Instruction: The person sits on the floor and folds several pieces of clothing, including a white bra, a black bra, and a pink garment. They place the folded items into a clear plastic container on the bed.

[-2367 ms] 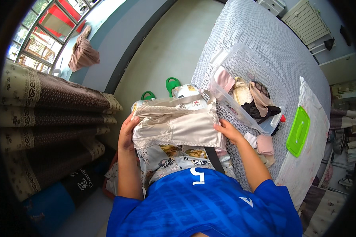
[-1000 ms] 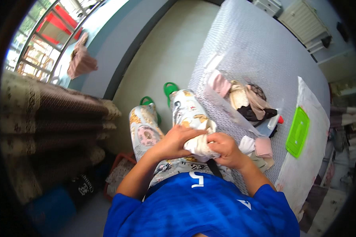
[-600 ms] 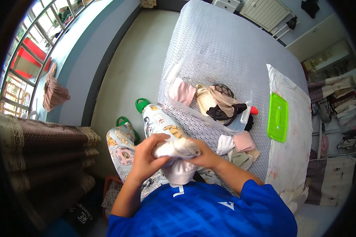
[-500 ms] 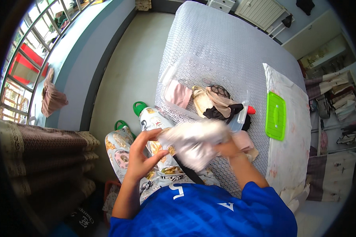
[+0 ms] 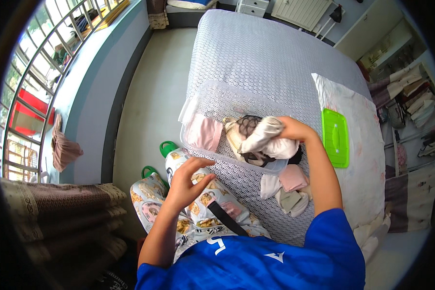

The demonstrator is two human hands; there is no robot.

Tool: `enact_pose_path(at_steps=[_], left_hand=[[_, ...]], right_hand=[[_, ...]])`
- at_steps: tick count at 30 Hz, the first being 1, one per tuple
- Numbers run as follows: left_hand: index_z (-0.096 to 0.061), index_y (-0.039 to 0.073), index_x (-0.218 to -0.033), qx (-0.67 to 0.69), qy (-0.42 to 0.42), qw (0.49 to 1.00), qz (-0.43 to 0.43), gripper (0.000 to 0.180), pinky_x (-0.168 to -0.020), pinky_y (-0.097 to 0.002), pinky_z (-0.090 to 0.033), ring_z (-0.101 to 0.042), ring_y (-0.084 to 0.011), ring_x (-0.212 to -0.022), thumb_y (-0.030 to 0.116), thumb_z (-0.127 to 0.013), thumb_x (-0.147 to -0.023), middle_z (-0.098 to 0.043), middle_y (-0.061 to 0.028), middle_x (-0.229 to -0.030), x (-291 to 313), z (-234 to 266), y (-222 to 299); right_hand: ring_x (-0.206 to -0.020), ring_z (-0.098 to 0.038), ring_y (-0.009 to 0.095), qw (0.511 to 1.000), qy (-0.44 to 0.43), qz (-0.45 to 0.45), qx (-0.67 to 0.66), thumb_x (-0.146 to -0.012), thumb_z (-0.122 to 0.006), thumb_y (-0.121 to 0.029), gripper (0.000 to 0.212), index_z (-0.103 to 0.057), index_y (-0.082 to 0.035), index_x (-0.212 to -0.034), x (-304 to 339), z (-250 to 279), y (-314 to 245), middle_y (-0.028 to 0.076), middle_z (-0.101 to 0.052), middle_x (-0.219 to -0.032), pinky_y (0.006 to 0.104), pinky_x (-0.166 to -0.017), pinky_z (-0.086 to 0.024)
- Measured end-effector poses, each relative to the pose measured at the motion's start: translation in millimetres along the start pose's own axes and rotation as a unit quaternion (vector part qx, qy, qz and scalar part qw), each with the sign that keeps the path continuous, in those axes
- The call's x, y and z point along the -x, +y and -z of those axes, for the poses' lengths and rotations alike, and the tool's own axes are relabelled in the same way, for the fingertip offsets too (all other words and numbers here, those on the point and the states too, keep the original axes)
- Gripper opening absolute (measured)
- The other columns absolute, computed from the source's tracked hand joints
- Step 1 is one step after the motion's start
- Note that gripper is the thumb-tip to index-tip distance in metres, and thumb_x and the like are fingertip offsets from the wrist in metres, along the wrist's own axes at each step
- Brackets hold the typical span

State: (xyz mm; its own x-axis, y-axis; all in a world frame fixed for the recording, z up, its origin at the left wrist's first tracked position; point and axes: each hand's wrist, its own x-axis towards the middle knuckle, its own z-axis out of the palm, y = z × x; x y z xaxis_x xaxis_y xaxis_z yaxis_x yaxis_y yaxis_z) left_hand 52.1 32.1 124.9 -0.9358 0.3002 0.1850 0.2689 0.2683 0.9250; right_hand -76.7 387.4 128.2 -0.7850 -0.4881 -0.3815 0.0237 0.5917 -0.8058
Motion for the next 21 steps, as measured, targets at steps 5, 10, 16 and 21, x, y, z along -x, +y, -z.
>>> enact_pose_path(at_steps=[5, 10, 16, 21], left_hand=[[-0.065, 0.001, -0.101, -0.031, 0.039, 0.998, 0.027, 0.024, -0.085, -0.0318, -0.048, -0.062, -0.0208, -0.094, 0.005, -0.069, -0.078, -0.066, -0.0093, -0.098, -5, 10, -11], [-0.065, 0.002, -0.100, -0.026, 0.048, 0.997, 0.058, 0.024, -0.081, -0.0316, -0.048, -0.062, -0.0224, -0.087, 0.007, -0.070, -0.077, -0.066, -0.0103, -0.094, 4, 9, -28], [-0.065, 0.002, -0.100, -0.013, 0.060, 0.995, 0.079, 0.023, -0.080, -0.0304, -0.048, -0.062, -0.0199, -0.086, 0.007, -0.069, -0.078, -0.066, -0.0092, -0.094, 9, 10, -33], [-0.064, -0.002, -0.101, 0.019, 0.044, 0.995, 0.086, 0.022, -0.085, -0.0300, -0.047, -0.061, -0.0184, -0.094, 0.003, -0.066, -0.080, -0.066, -0.0087, -0.097, 1, 8, -30]], right_hand=[[-0.101, -0.061, 0.033, 0.914, 0.039, -0.086, 0.395, -0.072, -0.074, -0.033, 0.049, -0.060, -0.005, -0.109, -57, -19, 38, 0.017, -0.064, -0.107, 0.0423, -0.084, -0.048], [-0.095, -0.062, 0.035, 0.896, 0.124, -0.077, 0.419, -0.073, -0.071, -0.026, 0.035, -0.061, -0.009, -0.102, -56, -23, 57, 0.017, -0.065, -0.099, 0.0455, -0.080, -0.050], [-0.114, -0.052, 0.031, 0.846, 0.288, 0.102, 0.437, -0.078, -0.067, -0.015, 0.042, -0.058, -0.011, -0.120, -26, -46, 2, 0.014, -0.055, -0.122, 0.0414, -0.091, -0.045], [-0.129, -0.039, 0.037, 0.912, 0.122, -0.045, 0.390, -0.074, -0.072, -0.047, 0.085, -0.035, -0.009, -0.140, -14, -74, 0, 0.023, -0.036, -0.142, 0.0414, -0.105, -0.036]])
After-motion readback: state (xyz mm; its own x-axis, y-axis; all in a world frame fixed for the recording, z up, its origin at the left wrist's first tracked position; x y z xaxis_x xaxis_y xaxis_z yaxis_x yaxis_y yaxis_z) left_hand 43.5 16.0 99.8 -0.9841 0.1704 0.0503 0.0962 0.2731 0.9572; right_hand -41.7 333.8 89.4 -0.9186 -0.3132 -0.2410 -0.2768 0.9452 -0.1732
